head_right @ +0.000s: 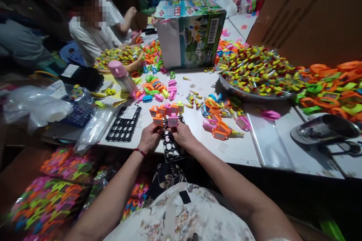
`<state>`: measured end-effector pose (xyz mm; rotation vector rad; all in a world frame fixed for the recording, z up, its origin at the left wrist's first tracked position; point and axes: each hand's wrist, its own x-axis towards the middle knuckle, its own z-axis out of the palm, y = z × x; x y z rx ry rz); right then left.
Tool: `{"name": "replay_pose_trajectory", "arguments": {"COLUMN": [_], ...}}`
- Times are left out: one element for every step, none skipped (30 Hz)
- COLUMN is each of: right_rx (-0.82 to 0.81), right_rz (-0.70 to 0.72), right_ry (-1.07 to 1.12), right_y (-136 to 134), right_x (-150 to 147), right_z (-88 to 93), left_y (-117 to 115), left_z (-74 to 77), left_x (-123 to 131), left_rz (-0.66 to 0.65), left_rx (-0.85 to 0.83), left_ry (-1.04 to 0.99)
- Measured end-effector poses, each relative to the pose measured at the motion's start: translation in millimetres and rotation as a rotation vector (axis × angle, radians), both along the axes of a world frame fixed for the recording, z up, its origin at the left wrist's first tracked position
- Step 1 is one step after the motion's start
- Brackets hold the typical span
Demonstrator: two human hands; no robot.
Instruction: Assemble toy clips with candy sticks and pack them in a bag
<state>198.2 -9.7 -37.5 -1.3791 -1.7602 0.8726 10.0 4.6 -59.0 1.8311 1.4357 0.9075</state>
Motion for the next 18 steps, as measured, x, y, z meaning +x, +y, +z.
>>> {"name": "replay_pose_trajectory", "arguments": {"right_rx": [0.008,0.014,0.019,0.025,0.032,0.038,0.045,0.05,0.053,0.054,0.053,0.05,0.046,0.042,0.038,0.036,0.034,0.032], "right_rz": [0.014,0.022,0.03,0.038,0.047,0.058,0.072,0.089,0.108,0.127,0.146,0.162,0.174,0.182,0.186,0.187,0.185,0.181], "right_ry": [-0.007,-0.014,-0.027,-0.043,-0.062,-0.081,-0.1,-0.117,-0.132,-0.145,-0.158,-0.168,-0.177,-0.185,-0.19,-0.194,-0.197,-0.199], "right_y": [6.9,12.0,15.5,17.9,19.4,20.4,21.2,22.0,23.0,24.2,25.7,27.3,28.8,30.3,31.4,32.3,32.8,33.0], "right_x": [-6.2,-9.9,-11.8,-12.2,-11.5,-10.2,-8.6,-6.8,-5.2,-3.8,-2.7,-1.9,-1.4,-1.3,-1.6,-2.0,-2.6,-3.2], "right_z": [-3.2,-5.9,-8.0,-9.4,-10.3,-10.6,-10.5,-9.9,-9.1,-8.1,-7.1,-6.1,-5.2,-4.3,-3.6,-3.0,-2.4,-1.9], "left_y": [-0.3,-0.6,-1.0,-1.4,-1.9,-2.2,-2.6,-2.9,-3.1,-3.3,-3.5,-3.8,-4.0,-4.3,-4.6,-4.9,-5.2,-5.3], "left_z": [-0.5,-0.5,-0.1,0.6,1.4,2.3,3.2,3.9,4.3,4.7,4.8,4.9,5.0,5.0,5.1,5.2,5.4,5.6], "left_x": [0.0,0.1,0.4,0.7,1.1,1.5,1.9,2.1,2.4,2.5,2.6,2.6,2.5,2.4,2.3,2.2,2.1,2.0], "left_rz": [-0.005,-0.01,-0.014,-0.015,-0.013,-0.008,-0.002,0.003,0.006,0.005,0.003,0.0,-0.004,-0.008,-0.011,-0.011,-0.01,-0.009], "left_rx": [0.004,0.008,0.012,0.015,0.018,0.02,0.022,0.023,0.023,0.023,0.023,0.022,0.021,0.021,0.022,0.023,0.024,0.025], "left_ry": [0.01,0.018,0.026,0.034,0.043,0.054,0.065,0.075,0.085,0.094,0.101,0.108,0.114,0.12,0.124,0.129,0.133,0.136]}}
